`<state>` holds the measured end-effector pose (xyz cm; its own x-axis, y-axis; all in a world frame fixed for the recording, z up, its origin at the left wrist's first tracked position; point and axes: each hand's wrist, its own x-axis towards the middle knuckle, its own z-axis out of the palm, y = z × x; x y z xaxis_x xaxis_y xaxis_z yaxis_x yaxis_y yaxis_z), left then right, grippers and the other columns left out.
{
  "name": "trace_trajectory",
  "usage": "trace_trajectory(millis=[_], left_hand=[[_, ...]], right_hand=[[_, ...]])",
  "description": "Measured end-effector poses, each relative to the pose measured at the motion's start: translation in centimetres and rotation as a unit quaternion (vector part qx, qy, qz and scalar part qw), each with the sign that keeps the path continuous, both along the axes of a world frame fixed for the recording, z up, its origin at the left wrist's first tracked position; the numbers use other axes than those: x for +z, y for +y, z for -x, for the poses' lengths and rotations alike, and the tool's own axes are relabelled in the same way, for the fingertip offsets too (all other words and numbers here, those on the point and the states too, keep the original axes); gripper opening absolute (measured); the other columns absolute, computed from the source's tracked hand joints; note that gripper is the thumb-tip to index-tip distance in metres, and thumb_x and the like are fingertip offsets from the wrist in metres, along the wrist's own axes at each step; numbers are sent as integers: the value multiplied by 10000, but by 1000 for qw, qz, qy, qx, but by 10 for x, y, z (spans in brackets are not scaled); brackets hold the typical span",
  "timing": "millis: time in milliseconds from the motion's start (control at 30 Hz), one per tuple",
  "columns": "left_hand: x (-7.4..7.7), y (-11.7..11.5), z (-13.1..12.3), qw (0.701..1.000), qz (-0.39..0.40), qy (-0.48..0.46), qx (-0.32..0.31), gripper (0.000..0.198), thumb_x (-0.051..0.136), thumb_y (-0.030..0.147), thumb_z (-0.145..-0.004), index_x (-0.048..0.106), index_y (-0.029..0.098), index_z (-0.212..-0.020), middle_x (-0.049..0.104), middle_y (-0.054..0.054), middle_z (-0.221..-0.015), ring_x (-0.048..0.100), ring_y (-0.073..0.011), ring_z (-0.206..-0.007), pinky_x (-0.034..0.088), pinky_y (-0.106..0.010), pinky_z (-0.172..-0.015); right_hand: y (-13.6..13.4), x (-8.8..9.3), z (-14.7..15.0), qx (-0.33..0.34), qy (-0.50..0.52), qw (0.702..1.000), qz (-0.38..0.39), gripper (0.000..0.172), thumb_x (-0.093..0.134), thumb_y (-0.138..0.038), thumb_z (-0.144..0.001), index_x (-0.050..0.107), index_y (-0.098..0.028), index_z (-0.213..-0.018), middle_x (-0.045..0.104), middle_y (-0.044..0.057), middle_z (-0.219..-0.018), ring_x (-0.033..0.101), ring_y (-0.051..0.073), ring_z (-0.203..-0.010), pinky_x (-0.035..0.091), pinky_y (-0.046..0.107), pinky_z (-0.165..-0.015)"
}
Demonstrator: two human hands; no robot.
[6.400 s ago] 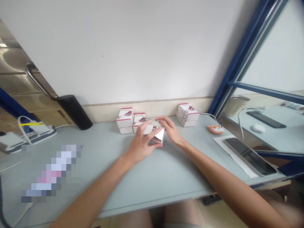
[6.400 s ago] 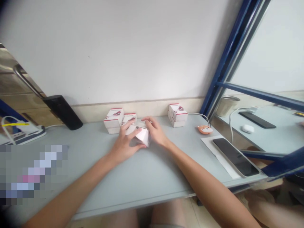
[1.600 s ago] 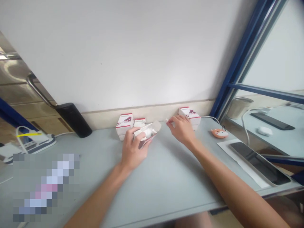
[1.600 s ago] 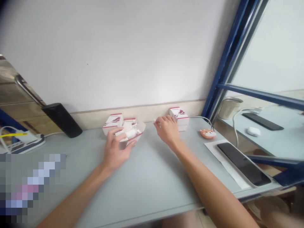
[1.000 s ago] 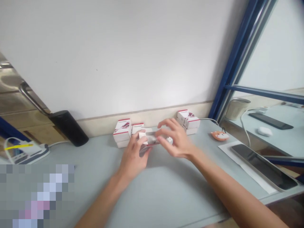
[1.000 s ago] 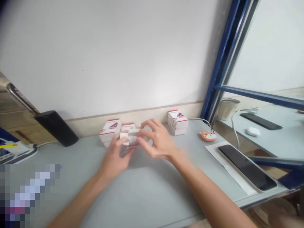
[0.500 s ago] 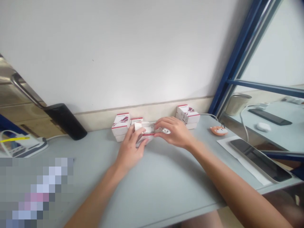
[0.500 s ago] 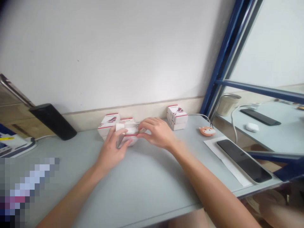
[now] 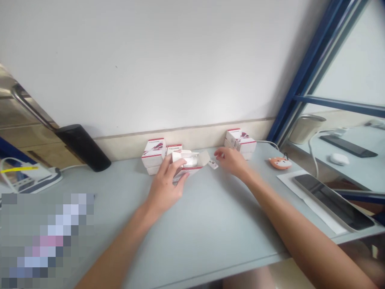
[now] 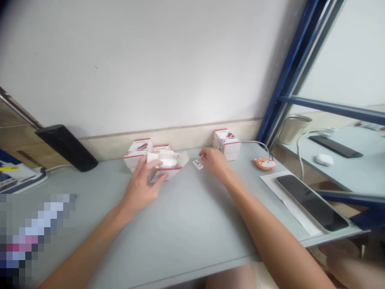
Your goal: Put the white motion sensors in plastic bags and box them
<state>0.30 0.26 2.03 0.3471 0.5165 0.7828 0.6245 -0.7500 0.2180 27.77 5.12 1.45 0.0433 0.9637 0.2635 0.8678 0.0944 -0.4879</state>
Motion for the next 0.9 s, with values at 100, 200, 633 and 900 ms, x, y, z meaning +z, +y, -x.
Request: trace_trajectory(millis=[100, 200, 633, 900], left_hand=[[1, -1, -1, 1000, -3, 2, 1, 375, 678, 131, -944, 559, 285, -1265, 595, -64, -1272, 692, -174, -1014, 582, -289, -873], [1, -1, -1, 1000, -5, -2, 7, 369, 680, 134, -944, 560, 289, -1257, 605, -57, -1243, 698, -170, -982, 590, -287, -841], [1, -9, -13, 977, -190, 91, 28, 503, 755, 117, -892, 570, 271, -1334, 672, -134, -1282, 680, -291, -1234, 599, -456, -1022], [-12, -9, -12, 961, -232, 152, 12, 543, 656, 32, -865, 631, 312, -1329, 728, -100, -1354, 696, -287, -1268, 606, -424, -976]], right_hand=[[1, -7, 1, 12, -11, 1000, 26, 209, 651, -156, -884, 780, -258, -1012, 797, 38, -1022, 698, 218, -852, 433, 308, -695], [-6, 6, 5, -3, 0, 999, -39, 227, 591, -229, -965, 754, -258, -1121, 754, 66, -1198, 699, 229, -945, 467, 328, -752], [-43, 28, 50, 187, 108, 963, -159, 250, 588, -399, -1037, 778, -247, -985, 602, 30, -923, 640, 177, -849, 504, 315, -821], [-36, 6, 66, 157, 176, 968, -85, 186, 623, -286, -972, 797, -228, -1007, 614, 46, -970, 636, 193, -836, 510, 337, -807]])
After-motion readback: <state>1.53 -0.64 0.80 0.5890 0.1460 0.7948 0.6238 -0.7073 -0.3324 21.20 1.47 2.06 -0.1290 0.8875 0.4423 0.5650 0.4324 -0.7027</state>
